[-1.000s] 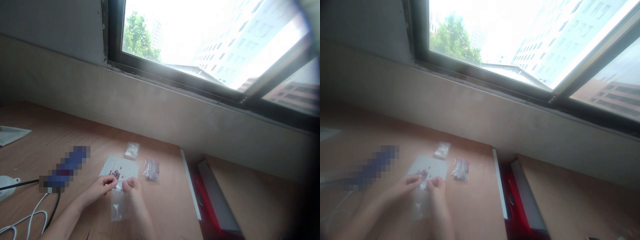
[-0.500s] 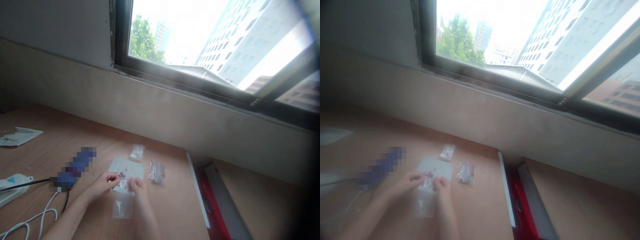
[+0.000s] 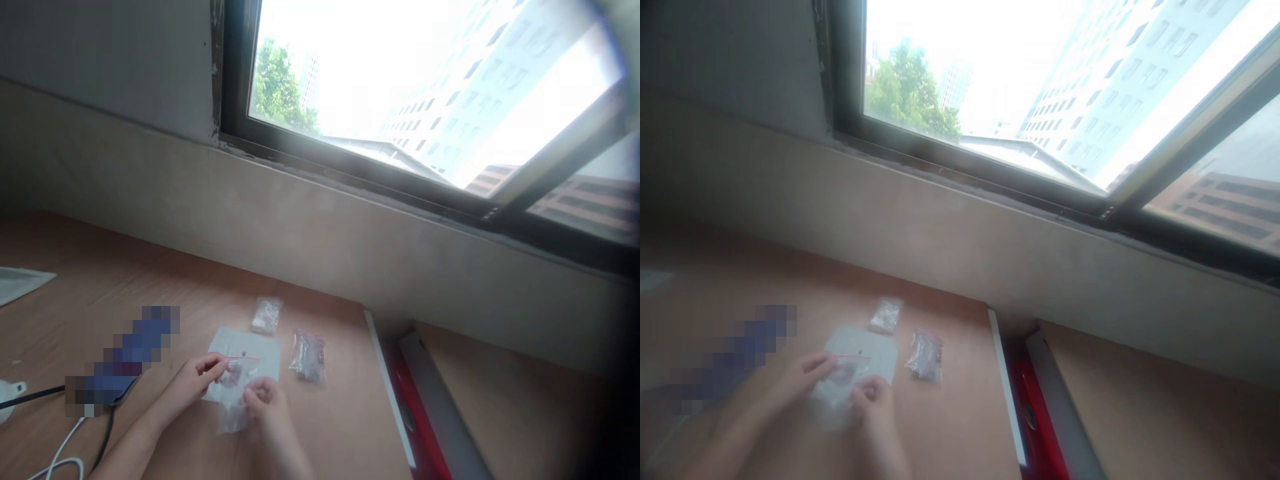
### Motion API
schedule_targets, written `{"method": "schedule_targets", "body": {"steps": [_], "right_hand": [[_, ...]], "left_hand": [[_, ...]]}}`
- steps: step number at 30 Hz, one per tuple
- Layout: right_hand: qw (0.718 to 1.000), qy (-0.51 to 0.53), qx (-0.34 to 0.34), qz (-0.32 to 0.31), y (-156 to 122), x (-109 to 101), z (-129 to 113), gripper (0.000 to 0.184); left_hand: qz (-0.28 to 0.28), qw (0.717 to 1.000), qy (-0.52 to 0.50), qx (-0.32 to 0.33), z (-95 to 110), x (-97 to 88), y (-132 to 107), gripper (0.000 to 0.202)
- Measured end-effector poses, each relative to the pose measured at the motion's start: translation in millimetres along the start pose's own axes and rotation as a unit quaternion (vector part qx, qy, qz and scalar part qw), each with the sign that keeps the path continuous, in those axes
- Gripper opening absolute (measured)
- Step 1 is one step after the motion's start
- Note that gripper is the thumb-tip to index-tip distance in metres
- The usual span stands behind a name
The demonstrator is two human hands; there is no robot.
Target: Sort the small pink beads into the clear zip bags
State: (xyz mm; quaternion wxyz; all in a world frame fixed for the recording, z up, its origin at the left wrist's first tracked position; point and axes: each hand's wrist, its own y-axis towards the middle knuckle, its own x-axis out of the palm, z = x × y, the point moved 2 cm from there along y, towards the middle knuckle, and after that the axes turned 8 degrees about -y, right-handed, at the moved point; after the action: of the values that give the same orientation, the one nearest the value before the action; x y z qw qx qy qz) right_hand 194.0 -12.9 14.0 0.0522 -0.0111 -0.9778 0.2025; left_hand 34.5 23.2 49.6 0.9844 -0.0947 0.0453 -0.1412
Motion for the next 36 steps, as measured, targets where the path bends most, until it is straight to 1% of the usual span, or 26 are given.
{"method": "schedule_targets", "body": {"steps": [1, 2, 4, 6, 8, 10, 12, 13, 15, 17, 18, 20, 21, 22, 23, 24, 25, 27, 29, 30, 33, 36], "right_hand": [[1.000, -0.013, -0.011, 0.007, 4, -2, -1, 0.033], [0.999, -0.027, -0.030, 0.027, 9, -5, -4, 0.031], [0.992, -0.053, -0.071, 0.085, 26, -12, -17, 0.026], [0.979, -0.087, -0.102, 0.154, 49, -18, -35, 0.020], [0.959, -0.151, -0.106, 0.217, 75, -22, -50, 0.018], [0.919, -0.253, -0.102, 0.286, 99, -22, -61, 0.021], [0.898, -0.289, -0.101, 0.315, 117, -19, -64, 0.023], [0.893, -0.297, -0.100, 0.321, 121, -17, -64, 0.023], [0.880, -0.319, -0.109, 0.334, 122, -14, -65, 0.023], [0.848, -0.364, -0.146, 0.357, 111, -15, -69, 0.022], [0.825, -0.389, -0.174, 0.372, 102, -18, -71, 0.022], [0.777, -0.427, -0.223, 0.404, 80, -30, -74, 0.022], [0.758, -0.441, -0.229, 0.423, 68, -38, -73, 0.023], [0.740, -0.456, -0.215, 0.445, 56, -48, -70, 0.025], [0.728, -0.477, -0.187, 0.455, 46, -58, -65, 0.028], [0.723, -0.496, -0.151, 0.457, 37, -67, -59, 0.031], [0.725, -0.510, -0.116, 0.447, 30, -75, -51, 0.034], [0.744, -0.522, -0.082, 0.408, 20, -87, -37, 0.033], [0.766, -0.514, -0.088, 0.375, 15, -94, -27, 0.030], [0.774, -0.505, -0.097, 0.370, 13, -96, -25, 0.029], [0.784, -0.471, -0.118, 0.386, 6, -99, -30, 0.029], [0.790, -0.420, -0.136, 0.424, -7, -100, -46, 0.029]], "left_hand": [[0.019, 1.000, -0.002, 0.008, -5, -2.9, 3, 0.040], [0.043, 0.999, -0.002, 0.014, -12, -6.4, 5, 0.041], [0.104, 0.995, 0.008, 0.008, -30, -14.9, 7, 0.044], [0.141, 0.989, 0.038, -0.017, -49, -22.0, 6, 0.046], [0.153, 0.985, 0.066, -0.032, -62, -26.3, 4, 0.045], [0.152, 0.984, 0.091, -0.034, -66, -27.3, 2, 0.042], [0.148, 0.982, 0.109, -0.030, -64, -26.2, 1, 0.038], [0.147, 0.982, 0.116, -0.028, -61, -25.3, 0, 0.037], [0.149, 0.980, 0.126, -0.025, -56, -23.8, 0, 0.036], [0.149, 0.980, 0.129, -0.024, -53, -22.7, 0, 0.035], [0.149, 0.980, 0.128, -0.024, -52, -22.5, 0, 0.035], [0.149, 0.981, 0.123, -0.026, -50, -22.4, -1, 0.035], [0.149, 0.981, 0.118, -0.026, -50, -22.5, -2, 0.035], [0.147, 0.982, 0.113, -0.025, -50, -22.5, -3, 0.034], [0.143, 0.983, 0.110, -0.023, -50, -22.6, -3, 0.034], [0.138, 0.984, 0.107, -0.022, -50, -22.6, -4, 0.034], [0.133, 0.985, 0.107, -0.020, -50, -22.5, -5, 0.034], [0.125, 0.985, 0.114, -0.017, -51, -22.6, -6, 0.033], [0.126, 0.984, 0.126, -0.016, -51, -22.9, -7, 0.032], [0.127, 0.983, 0.131, -0.015, -51, -23.1, -7, 0.032], [0.133, 0.982, 0.130, -0.010, -53, -24.4, -8, 0.032], [0.133, 0.984, 0.119, -0.001, -56, -26.3, -8, 0.032]]}}
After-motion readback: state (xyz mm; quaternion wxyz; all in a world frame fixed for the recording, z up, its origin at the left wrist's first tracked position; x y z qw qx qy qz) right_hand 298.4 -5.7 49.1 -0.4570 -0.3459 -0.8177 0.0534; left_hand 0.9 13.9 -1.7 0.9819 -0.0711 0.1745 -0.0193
